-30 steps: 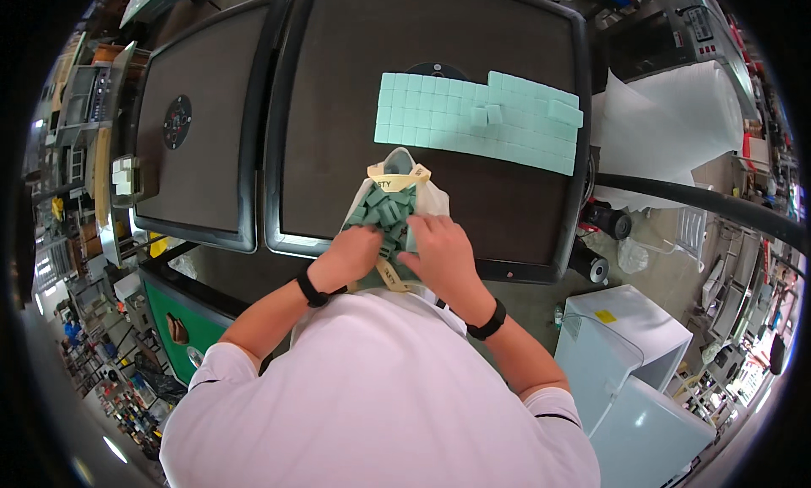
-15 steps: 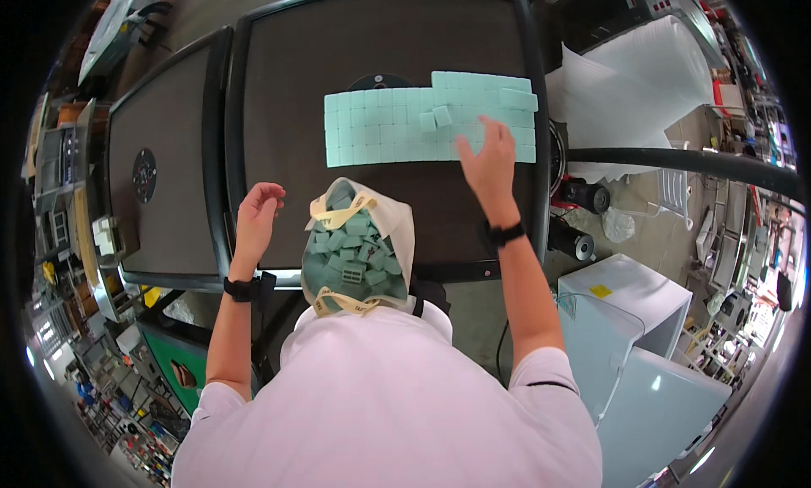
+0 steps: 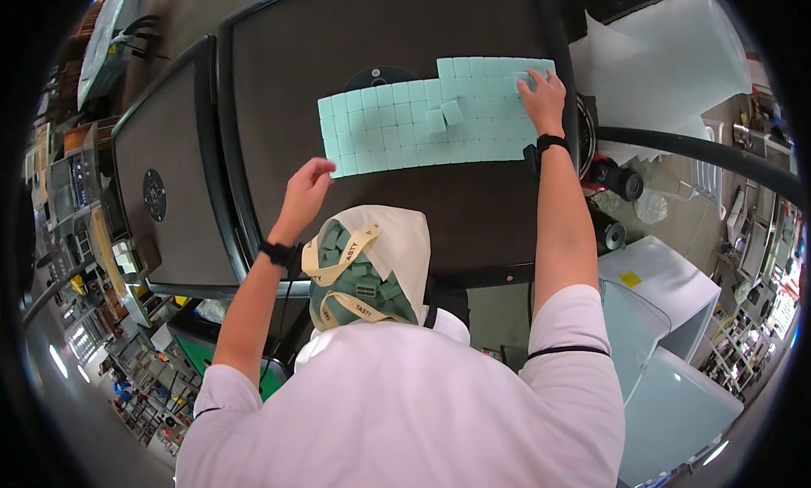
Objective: The recorder is picking up green mahjong tiles from a table and putting them into a canvas bag held at their waist.
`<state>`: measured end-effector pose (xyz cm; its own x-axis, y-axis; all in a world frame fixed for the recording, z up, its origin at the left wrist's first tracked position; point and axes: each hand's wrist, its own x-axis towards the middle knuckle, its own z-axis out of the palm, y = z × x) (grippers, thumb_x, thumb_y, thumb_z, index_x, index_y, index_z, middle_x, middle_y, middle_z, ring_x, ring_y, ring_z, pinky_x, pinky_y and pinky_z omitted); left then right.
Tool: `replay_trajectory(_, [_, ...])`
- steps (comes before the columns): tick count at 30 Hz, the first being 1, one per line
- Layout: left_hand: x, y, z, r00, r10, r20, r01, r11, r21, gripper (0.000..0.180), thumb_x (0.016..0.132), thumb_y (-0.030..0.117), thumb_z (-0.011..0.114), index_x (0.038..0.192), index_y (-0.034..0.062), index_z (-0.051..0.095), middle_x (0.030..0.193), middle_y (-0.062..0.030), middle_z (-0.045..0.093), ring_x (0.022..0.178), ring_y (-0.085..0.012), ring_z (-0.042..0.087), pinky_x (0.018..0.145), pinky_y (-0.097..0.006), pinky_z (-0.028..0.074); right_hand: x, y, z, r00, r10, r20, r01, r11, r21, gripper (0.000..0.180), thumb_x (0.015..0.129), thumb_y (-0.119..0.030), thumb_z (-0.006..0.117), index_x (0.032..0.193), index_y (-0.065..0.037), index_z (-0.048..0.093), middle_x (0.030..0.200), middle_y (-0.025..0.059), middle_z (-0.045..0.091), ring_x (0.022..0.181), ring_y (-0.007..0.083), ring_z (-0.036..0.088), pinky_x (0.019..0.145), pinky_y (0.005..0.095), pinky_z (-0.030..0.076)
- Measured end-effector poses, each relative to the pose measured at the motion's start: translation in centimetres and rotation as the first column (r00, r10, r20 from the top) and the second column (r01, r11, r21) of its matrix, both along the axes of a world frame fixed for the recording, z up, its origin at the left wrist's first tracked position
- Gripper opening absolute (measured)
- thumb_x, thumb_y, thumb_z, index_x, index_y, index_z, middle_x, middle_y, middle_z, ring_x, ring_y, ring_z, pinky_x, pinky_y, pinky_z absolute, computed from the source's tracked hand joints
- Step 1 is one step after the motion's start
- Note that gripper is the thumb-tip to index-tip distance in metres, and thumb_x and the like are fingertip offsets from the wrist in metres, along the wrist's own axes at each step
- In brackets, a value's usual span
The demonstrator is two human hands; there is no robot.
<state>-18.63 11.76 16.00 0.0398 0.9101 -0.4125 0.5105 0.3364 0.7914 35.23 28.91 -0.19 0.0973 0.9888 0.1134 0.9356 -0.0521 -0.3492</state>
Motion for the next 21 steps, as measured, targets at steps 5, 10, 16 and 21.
replay_trajectory(5, [6.9, 5.8, -4.0, 0.966, -0.254, -0.040, 0.257, 0.962, 0.097, 0.045, 0.097, 0.010, 0.074, 0.139, -0.0014, 0.063, 0.137, -0.0197, 0.066, 0.100, -0.0275, 0.075, 0.090, -0.038, 0.061, -6.5, -2.4, 1.5, 0.991, 0.101, -0.092, -0.094, 0.992, 0.081, 0.046, 0.091, -0.040, 0.081, 0.132, -0.019, 0.079, 0.147, 0.0269, 0.065, 0.136, 0.0444, 0.058, 0.116, 0.0541, 0.047])
replay_trajectory(10, [13.8, 8.7, -8.2, 0.898, -0.366, -0.244, 0.423, 0.870, 0.253, 0.072, 0.092, 0.014, 0.085, 0.153, 0.0000, 0.051, 0.153, -0.0273, 0.052, 0.128, -0.0411, 0.066, 0.108, -0.046, 0.057, -13.5, -5.7, 2.6, 0.985, 0.153, -0.084, -0.145, 0.985, 0.091, 0.045, 0.090, -0.038, 0.083, 0.132, -0.022, 0.079, 0.149, 0.0212, 0.065, 0.136, 0.0445, 0.058, 0.113, 0.0556, 0.050])
replay_trajectory(16, [15.9, 9.2, -9.1, 0.831, -0.415, -0.370, 0.515, 0.825, 0.230, 0.076, 0.088, 0.016, 0.088, 0.153, 0.0010, 0.051, 0.149, -0.0271, 0.054, 0.132, -0.0461, 0.061, 0.110, -0.048, 0.056, -17.6, -9.0, 3.3, 0.996, 0.035, -0.084, -0.035, 0.999, -0.006, 0.045, 0.090, -0.039, 0.083, 0.132, -0.022, 0.078, 0.148, 0.0186, 0.065, 0.136, 0.0484, 0.056, 0.111, 0.0598, 0.050])
replay_trajectory(21, [12.3, 9.3, -9.2, 0.758, -0.406, -0.510, 0.576, 0.783, 0.234, 0.068, 0.086, 0.017, 0.089, 0.145, 0.0021, 0.058, 0.140, -0.0212, 0.059, 0.121, -0.0420, 0.065, 0.104, -0.047, 0.057, -20.1, -10.6, 4.7, 0.968, 0.251, -0.022, -0.252, 0.968, -0.016, 0.062, 0.086, -0.028, 0.087, 0.145, -0.020, 0.067, 0.145, 0.0188, 0.065, 0.132, 0.0484, 0.057, 0.108, 0.0571, 0.052])
